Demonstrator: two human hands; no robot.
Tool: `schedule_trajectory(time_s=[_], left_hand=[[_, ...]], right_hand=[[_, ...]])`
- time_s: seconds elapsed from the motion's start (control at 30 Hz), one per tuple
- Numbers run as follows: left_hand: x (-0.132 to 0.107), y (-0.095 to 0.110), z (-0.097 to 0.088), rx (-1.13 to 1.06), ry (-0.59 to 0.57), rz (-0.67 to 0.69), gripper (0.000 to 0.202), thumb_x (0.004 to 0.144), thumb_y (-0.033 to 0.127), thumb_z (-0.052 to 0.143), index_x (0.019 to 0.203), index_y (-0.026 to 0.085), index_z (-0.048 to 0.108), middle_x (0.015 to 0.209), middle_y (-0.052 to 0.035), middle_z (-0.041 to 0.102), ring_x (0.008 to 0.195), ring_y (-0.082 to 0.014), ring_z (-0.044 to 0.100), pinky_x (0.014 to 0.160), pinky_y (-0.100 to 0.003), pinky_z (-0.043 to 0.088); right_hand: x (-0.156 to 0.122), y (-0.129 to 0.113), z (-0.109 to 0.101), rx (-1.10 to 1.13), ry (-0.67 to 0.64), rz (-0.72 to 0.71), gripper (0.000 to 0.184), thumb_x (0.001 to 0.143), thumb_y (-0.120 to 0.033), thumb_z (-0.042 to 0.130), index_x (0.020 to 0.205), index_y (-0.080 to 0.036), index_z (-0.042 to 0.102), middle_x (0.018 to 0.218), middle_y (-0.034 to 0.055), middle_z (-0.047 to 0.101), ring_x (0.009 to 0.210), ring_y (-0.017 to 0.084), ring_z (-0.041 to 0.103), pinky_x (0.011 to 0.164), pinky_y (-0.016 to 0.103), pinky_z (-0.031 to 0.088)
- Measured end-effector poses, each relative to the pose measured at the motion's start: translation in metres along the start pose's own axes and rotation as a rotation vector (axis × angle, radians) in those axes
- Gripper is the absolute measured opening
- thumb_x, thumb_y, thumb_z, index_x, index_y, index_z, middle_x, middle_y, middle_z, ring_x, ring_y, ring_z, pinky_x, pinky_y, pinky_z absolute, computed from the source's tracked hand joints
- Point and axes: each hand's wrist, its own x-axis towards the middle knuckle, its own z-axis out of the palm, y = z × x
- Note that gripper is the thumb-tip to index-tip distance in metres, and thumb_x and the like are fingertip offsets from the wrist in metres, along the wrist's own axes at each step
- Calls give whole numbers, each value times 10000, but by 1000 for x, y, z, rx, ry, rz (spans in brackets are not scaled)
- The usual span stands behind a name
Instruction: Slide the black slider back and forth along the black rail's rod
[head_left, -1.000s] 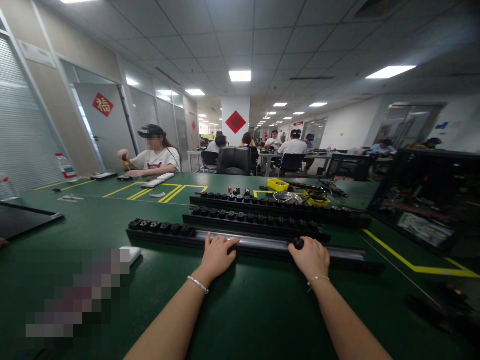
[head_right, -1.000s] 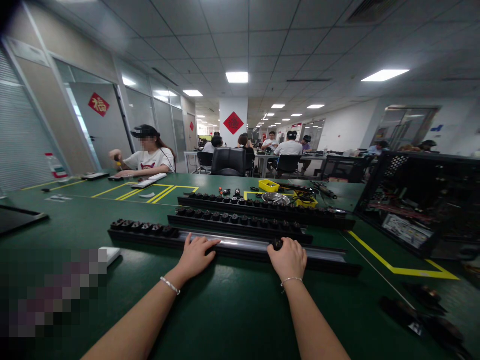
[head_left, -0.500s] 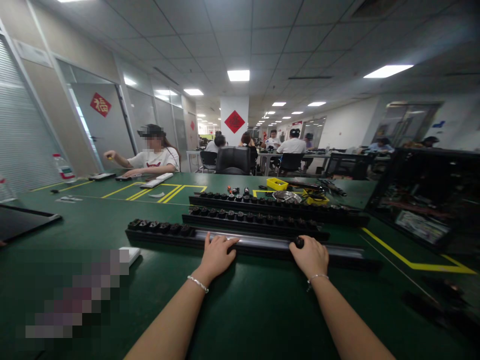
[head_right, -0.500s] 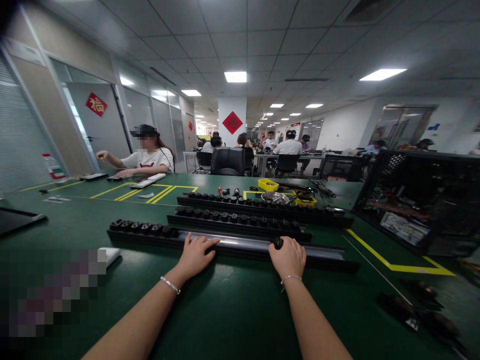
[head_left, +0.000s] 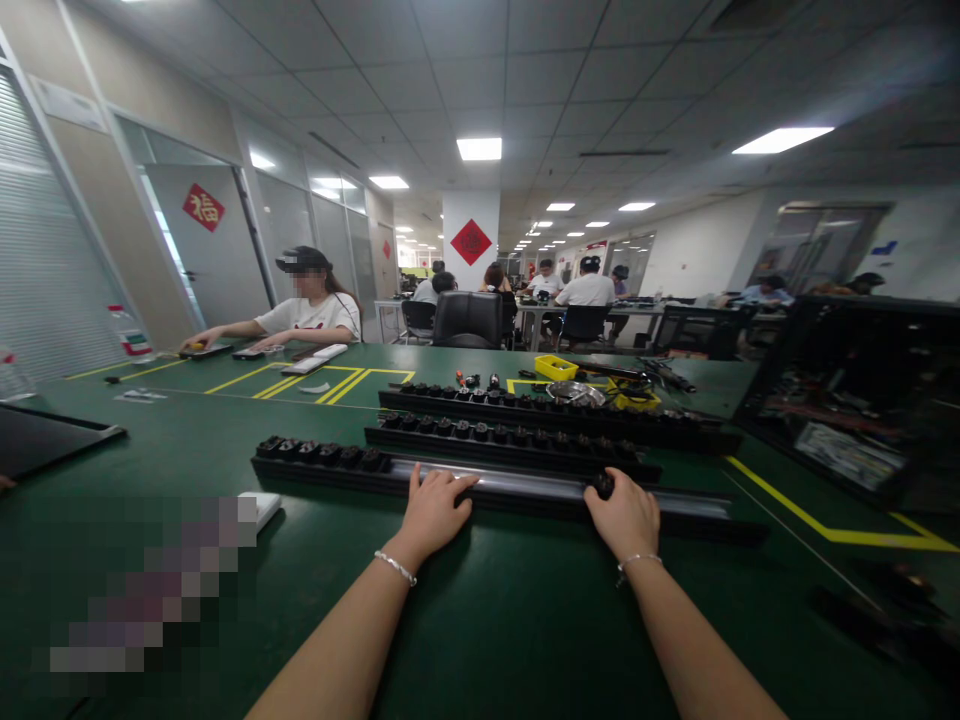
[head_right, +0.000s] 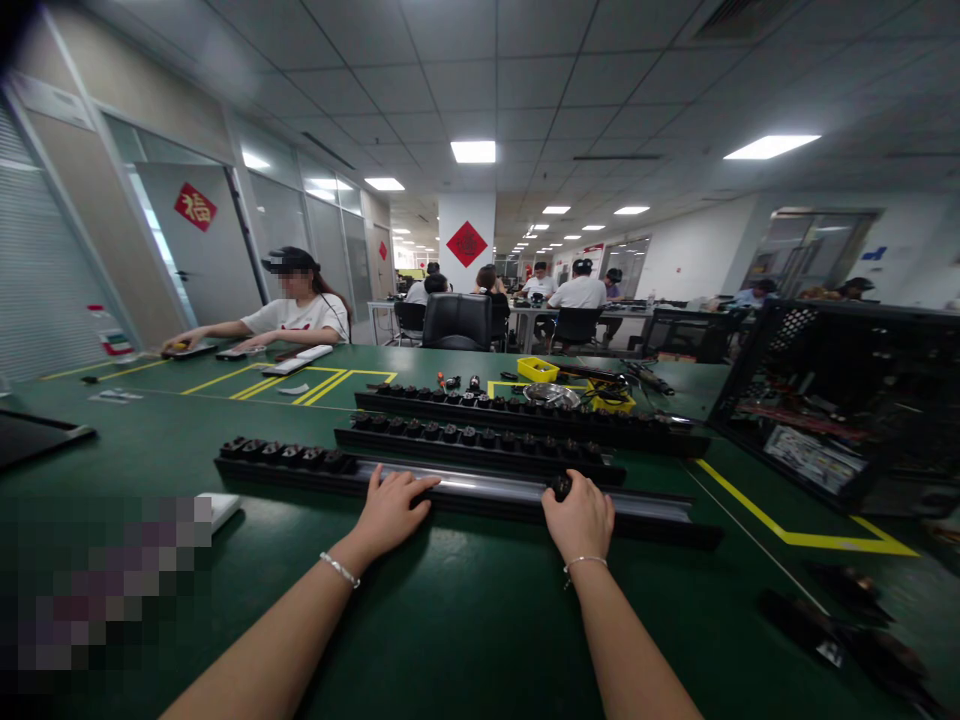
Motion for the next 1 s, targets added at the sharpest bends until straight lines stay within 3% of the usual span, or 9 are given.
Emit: schedule_trajectory(time_s=[0.27,0.5,1.0], left_hand=[[0,1,-1,-2,13,4,354,797,307,454,1134,379,529,903,21,598,973,-175,499,1058,-496,68],[0,1,1,12,8,-3,361,795,305,456,1142,375,528,911,18,599,982,-180,499,1061,-502,61],[0,-1,1,-6,30,20,357,795,309,456,1136,383,526,886,22,593,962,-179,504,1053,-501,82]], right_hand=[[1,2,-2,-17,-2,-16,447,738,-320,402,1139,-152,506,1093,93,594,1045,221,499,923,341,298],[1,7,-1,-98,39,-14,480,719,-383,418,1142,-174,506,1115,94,581,1117,249,435,952,407,258],[4,12,-4,-57,3,-3,472,733,-360,390,1153,-173,497,1135,85,575,1124,234,444,972,402,237]])
